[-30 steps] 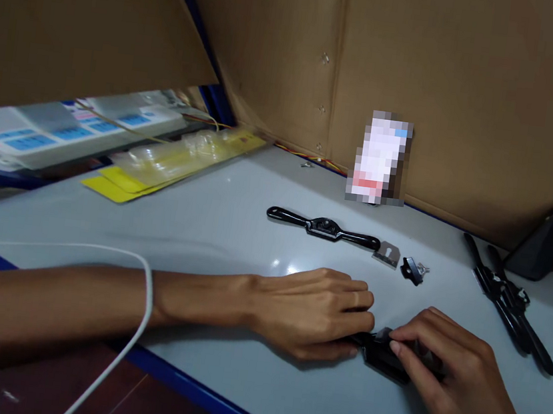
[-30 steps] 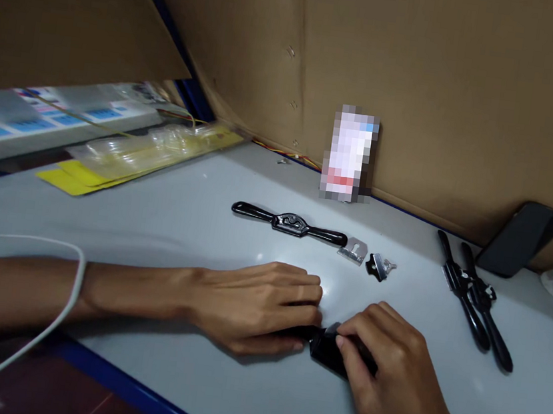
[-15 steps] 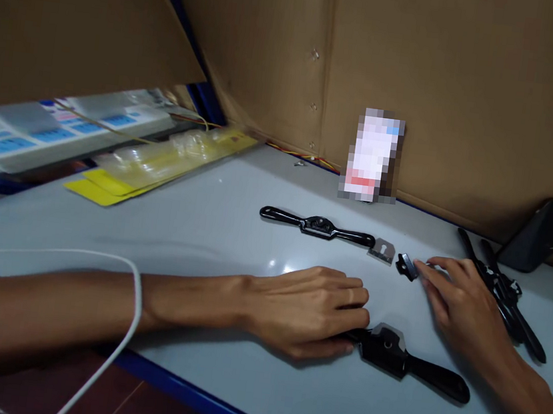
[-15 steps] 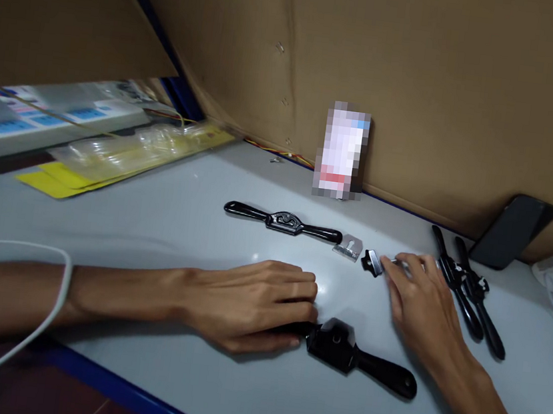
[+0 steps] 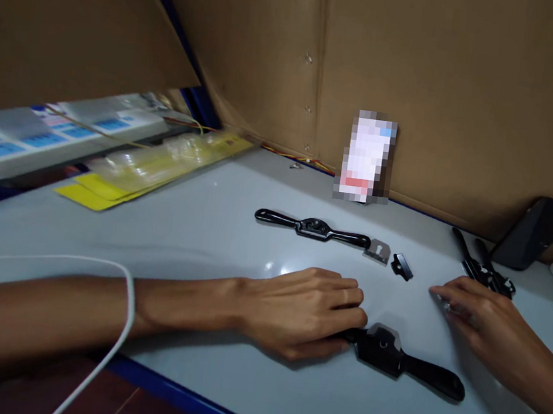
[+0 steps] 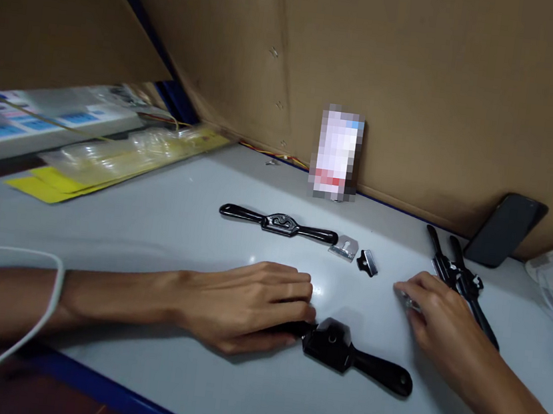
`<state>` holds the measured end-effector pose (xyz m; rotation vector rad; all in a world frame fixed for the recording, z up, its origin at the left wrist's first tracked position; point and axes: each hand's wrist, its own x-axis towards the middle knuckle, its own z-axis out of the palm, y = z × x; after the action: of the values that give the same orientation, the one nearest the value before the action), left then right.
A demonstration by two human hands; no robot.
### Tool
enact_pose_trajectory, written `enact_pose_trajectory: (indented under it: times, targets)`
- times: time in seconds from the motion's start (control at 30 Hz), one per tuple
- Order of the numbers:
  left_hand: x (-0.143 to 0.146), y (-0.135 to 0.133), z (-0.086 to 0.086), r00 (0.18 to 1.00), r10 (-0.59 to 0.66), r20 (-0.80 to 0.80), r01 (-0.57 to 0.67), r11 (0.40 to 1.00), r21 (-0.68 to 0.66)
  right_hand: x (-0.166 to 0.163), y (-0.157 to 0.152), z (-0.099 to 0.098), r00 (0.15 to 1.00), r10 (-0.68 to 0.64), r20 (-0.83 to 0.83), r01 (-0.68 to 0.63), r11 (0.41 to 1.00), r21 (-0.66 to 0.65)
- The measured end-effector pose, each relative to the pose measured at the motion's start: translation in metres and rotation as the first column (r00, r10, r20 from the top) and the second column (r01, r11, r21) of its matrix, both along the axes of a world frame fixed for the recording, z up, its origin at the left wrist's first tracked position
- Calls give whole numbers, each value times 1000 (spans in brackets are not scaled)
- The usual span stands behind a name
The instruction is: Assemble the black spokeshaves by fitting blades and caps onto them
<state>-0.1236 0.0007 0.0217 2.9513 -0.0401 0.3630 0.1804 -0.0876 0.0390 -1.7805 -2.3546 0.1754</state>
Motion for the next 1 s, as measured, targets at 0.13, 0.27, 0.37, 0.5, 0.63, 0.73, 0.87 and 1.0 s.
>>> enact_pose_trajectory:
  times: [0.13,0.27,0.37,0.5,0.63,0.73,0.87,1.0]
  targets:
    - [-2,0,1,1000,-8,27,8,1000,12,-1,0,-1,999,-31,44,30,999,18]
    - [-4,0,1,1000,-16,4,16,999,33,-2,0,1,998,-15,59,16,1000,-17]
    - [-4,0,0,1000,-24,-4,24,1000,20,0,-2,4,999,2,44,1,998,-66]
    - [-4,0,1,1000,-18,-15,19,1000,20,5,-8,8,999,27,-24,-29,993,-115]
    - [-3,0,2,1000,-13,-27,14,1000,28,6,-12,14,997,30,-70,-41,986,-159]
    - [-3,0,1,1000,-21,-15,21,999,31,3,-11,15,996,41,-74,-50,991,-124]
    - [-2,1,0,999,-31,-10,31,999,31,2,-8,10,1000,8,6,-7,993,-120]
    - [-3,1,-1,999,-49,-1,49,999,21,5,-7,7,999,-14,41,20,989,-147]
